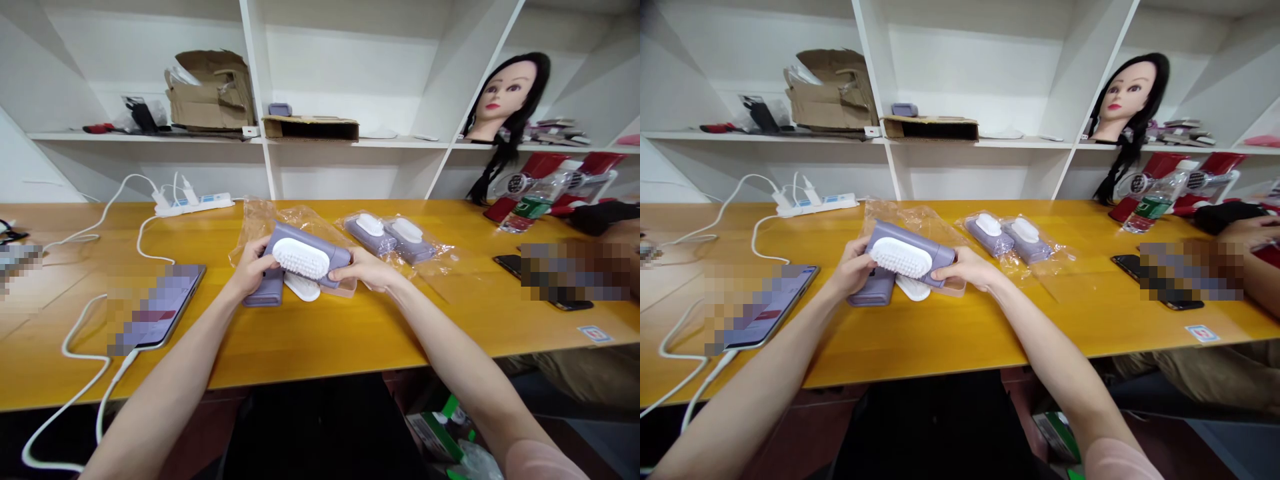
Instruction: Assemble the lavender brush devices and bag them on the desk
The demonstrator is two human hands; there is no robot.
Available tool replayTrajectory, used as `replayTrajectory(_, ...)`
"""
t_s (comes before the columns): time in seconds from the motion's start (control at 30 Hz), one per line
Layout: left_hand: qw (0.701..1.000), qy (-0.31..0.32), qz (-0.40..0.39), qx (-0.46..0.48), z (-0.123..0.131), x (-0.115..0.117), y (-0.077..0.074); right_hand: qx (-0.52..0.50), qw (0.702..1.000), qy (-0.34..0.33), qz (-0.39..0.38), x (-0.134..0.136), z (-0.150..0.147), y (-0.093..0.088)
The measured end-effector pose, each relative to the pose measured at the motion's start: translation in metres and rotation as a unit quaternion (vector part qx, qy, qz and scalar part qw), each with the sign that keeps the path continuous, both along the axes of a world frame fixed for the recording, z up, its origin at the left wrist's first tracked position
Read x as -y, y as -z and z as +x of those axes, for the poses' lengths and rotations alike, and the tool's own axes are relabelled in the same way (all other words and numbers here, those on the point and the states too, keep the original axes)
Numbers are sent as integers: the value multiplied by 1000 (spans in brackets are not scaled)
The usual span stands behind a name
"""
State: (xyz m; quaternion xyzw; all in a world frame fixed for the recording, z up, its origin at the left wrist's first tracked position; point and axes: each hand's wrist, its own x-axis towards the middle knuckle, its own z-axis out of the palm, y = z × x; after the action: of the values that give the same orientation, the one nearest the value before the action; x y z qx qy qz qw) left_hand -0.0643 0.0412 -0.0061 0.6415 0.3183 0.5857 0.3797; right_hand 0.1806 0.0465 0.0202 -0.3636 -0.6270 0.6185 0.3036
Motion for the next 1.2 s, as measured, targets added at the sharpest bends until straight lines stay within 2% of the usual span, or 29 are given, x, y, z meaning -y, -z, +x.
replayTrajectory(0.27, 999, 7, 42, 7, -3, -1, 2, 79, 988, 56, 124, 9, -1, -10)
replayTrajectory(0.5, 998, -36, 58, -2, -7, 0, 6, 144, 943, 155, 257, 18, -7, -10)
replayTrajectory(0.57, 998, -46, 45, -4, -9, 1, 4, 145, 939, 158, 269, 17, -7, -10)
replayTrajectory(0.67, 998, -53, 35, 16, -10, 5, -3, 80, 964, 122, 223, 14, -7, -9)
replayTrajectory(0.77, 992, -44, 28, 118, -2, 11, -14, -33, 985, 100, 139, 11, -10, -8)
replayTrajectory(0.87, 980, 36, -37, 191, 17, 18, -18, -145, 982, 109, 49, 16, -20, -5)
replayTrajectory(0.93, 979, 81, -85, 167, 34, 23, -13, -189, 976, 109, -7, 22, -27, -2)
replayTrajectory(1.07, 987, 72, -83, 115, 55, 28, 1, -177, 979, 91, -37, 32, -31, -1)
replayTrajectory(1.2, 993, 66, -44, 85, 53, 29, 4, -126, 990, 60, -6, 33, -25, -7)
